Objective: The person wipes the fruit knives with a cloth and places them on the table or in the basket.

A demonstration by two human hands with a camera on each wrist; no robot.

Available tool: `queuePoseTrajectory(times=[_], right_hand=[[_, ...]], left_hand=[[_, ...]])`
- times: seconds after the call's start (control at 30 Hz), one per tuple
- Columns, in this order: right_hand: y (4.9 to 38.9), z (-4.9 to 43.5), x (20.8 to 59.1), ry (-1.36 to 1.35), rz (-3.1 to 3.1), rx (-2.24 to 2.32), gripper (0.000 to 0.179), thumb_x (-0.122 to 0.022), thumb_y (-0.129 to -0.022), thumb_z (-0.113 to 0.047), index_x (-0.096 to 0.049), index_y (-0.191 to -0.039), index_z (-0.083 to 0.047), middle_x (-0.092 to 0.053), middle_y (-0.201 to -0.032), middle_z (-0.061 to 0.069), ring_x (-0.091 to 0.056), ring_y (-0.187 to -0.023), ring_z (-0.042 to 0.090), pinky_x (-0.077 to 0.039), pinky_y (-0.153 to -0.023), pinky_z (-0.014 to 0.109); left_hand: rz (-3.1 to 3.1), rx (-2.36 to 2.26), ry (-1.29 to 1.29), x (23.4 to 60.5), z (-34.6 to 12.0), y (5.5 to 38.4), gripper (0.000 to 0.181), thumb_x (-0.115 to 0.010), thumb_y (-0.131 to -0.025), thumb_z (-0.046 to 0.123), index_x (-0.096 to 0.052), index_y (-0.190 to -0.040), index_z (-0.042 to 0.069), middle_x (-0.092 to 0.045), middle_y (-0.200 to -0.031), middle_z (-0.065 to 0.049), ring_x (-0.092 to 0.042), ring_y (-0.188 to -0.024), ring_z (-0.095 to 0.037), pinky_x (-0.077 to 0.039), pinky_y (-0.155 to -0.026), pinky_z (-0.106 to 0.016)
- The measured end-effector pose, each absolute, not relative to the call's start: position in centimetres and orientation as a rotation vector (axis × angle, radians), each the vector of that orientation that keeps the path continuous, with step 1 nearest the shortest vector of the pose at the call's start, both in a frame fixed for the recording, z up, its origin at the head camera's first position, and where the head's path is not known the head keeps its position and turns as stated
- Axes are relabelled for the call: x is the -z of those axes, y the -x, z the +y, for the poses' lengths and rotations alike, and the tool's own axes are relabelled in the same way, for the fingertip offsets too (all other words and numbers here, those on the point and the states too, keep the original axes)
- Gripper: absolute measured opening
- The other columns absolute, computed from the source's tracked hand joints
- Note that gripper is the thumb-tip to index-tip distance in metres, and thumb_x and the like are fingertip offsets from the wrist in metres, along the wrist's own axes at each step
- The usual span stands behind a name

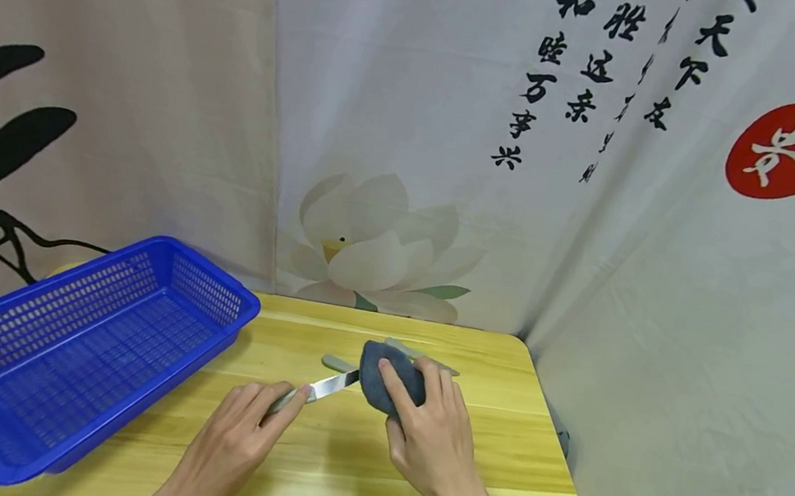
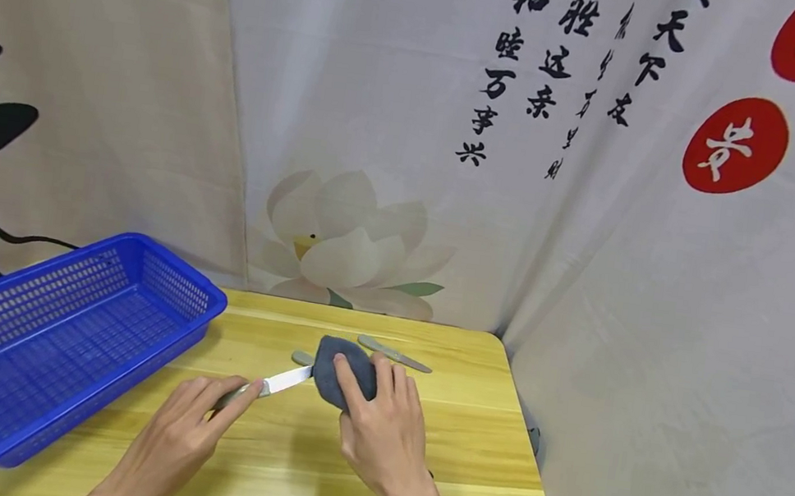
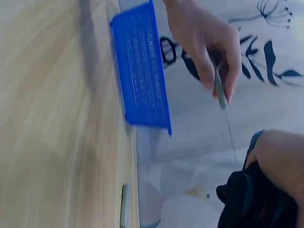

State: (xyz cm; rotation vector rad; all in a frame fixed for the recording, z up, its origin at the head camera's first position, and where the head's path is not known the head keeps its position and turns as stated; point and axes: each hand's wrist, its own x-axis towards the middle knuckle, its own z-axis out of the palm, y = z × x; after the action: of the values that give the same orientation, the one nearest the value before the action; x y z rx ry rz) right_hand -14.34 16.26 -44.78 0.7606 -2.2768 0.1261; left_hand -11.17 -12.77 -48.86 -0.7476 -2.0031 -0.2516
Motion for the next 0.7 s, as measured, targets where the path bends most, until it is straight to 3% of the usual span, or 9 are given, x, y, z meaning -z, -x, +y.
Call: queuePoseTrajectory(times=[0.27, 0.47, 0.7], right_hand=[[12.6, 13.4, 44.8, -0.912, -2.274, -0.058, 0.088, -0.087, -0.084, -0.019, -0.057, -0.166, -0.032, -0.065, -0.136, 0.015, -0.06, -0.102, 0.024, -0.056, -0.084, 0.037], [12.1, 12.5, 45.2, -0.935, -2.307, 0.017, 0.083, -0.089, -0.086, -0.024, -0.06, -0.163, -0.035, -0.064, -0.141, 0.015, -0.067, -0.117, 0.029, -0.061, -0.094, 0.038], [12.5, 12.5, 45.3, -0.909, -2.302, 0.049, 0.076, -0.084, -0.09, -0.023, -0.061, -0.161, -0.035, -0.065, -0.139, 0.015, -0.066, -0.109, 0.029, -0.059, -0.088, 0.038]], left_hand=[[-2.013, 0.263, 0.764, 49.0, -12.6, 11.1, 0.05, -0.032, -0.125, 0.01, -0.081, -0.13, 0.003, -0.076, -0.114, -0.015, -0.062, -0.093, -0.025, -0.054, -0.078, -0.04], [-2.007, 0.284, 0.764, 49.1, -12.5, 11.0, 0.05, -0.032, -0.125, 0.009, -0.081, -0.125, 0.002, -0.077, -0.115, -0.015, -0.061, -0.092, -0.025, -0.053, -0.078, -0.04], [-1.979, 0.262, 0.749, 49.5, -12.4, 11.3, 0.046, -0.035, -0.124, 0.007, -0.08, -0.132, 0.002, -0.077, -0.115, -0.015, -0.059, -0.089, -0.024, -0.051, -0.077, -0.039]])
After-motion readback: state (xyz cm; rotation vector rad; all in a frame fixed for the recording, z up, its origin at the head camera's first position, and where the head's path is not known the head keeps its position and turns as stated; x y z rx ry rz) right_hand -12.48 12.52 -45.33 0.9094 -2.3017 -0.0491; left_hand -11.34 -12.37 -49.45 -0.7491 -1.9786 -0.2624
